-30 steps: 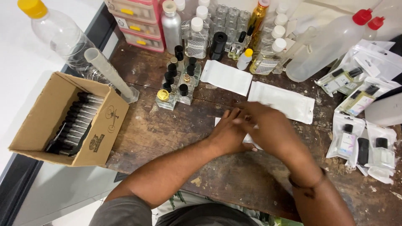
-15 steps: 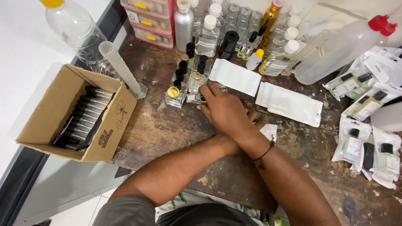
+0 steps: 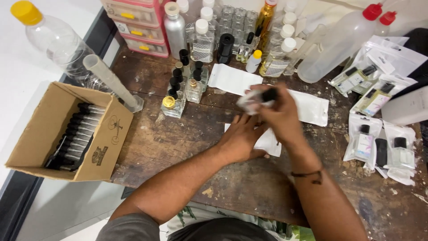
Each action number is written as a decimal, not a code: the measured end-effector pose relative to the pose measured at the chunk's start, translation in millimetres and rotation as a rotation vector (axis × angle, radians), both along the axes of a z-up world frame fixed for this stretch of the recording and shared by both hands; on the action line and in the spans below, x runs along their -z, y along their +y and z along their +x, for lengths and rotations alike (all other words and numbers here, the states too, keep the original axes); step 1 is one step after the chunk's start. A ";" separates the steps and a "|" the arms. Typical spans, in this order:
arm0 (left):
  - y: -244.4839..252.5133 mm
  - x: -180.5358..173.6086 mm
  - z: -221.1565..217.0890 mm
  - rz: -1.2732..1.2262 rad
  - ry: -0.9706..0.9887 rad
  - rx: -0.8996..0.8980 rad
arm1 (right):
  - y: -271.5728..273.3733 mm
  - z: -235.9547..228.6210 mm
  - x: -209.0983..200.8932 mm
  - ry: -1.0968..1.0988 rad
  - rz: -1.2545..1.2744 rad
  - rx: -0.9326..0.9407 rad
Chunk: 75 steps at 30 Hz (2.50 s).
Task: The person is packaging small perfume bottles by first placing them into small white protective sleeves and then into larger white paper envelopes on a wooden workbench.
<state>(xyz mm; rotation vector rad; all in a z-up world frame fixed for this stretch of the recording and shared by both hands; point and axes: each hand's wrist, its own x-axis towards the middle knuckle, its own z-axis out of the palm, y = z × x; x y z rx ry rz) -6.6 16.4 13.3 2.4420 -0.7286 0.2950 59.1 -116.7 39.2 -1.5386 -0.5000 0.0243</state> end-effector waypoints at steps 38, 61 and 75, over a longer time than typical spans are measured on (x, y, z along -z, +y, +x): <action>19.4 44.9 45.0 -1.192 0.172 -0.452 | -54.3 -25.0 47.7 0.460 0.211 -0.192; -0.8 29.2 31.8 -1.357 0.544 -0.207 | -53.9 -30.1 19.6 -0.080 -0.339 0.270; 0.9 27.9 27.3 -0.547 0.219 -0.199 | -57.8 -19.9 49.9 0.215 0.104 0.191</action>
